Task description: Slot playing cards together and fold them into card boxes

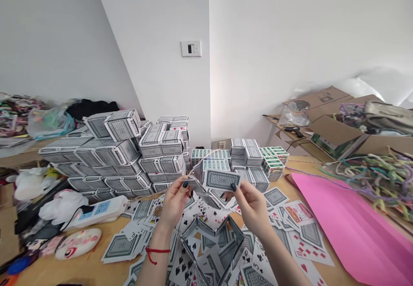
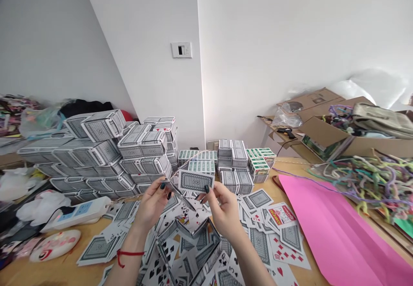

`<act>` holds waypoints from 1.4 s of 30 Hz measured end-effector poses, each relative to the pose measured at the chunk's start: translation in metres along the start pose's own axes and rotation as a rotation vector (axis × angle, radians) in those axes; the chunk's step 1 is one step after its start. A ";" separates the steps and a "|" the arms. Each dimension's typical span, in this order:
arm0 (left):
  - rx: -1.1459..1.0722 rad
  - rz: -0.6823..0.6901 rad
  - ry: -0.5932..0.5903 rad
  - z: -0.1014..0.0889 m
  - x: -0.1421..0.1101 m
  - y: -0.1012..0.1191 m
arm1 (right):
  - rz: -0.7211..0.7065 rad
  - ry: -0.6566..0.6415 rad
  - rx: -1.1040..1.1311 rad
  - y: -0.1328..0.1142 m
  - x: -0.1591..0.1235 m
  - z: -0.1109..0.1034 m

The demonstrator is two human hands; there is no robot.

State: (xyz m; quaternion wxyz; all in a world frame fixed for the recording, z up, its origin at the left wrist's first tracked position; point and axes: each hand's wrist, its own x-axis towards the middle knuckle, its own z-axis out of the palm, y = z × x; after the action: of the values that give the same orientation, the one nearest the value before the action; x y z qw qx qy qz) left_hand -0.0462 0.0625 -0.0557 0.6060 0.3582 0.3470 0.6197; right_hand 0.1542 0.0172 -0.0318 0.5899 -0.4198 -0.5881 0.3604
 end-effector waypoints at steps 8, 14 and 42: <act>-0.085 0.028 0.028 -0.003 0.001 0.003 | -0.218 -0.063 -0.304 -0.020 -0.005 -0.011; -0.065 0.044 0.000 -0.005 0.000 0.012 | -0.373 -0.124 -0.491 -0.022 -0.004 -0.010; 0.125 -0.009 0.181 0.009 -0.001 -0.002 | 0.090 -0.129 -0.237 -0.015 -0.002 0.002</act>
State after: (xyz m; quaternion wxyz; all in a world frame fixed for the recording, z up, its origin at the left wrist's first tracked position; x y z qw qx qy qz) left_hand -0.0378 0.0611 -0.0528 0.5516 0.3362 0.4398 0.6239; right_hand 0.1507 0.0099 -0.0193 0.4802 -0.4887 -0.6438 0.3407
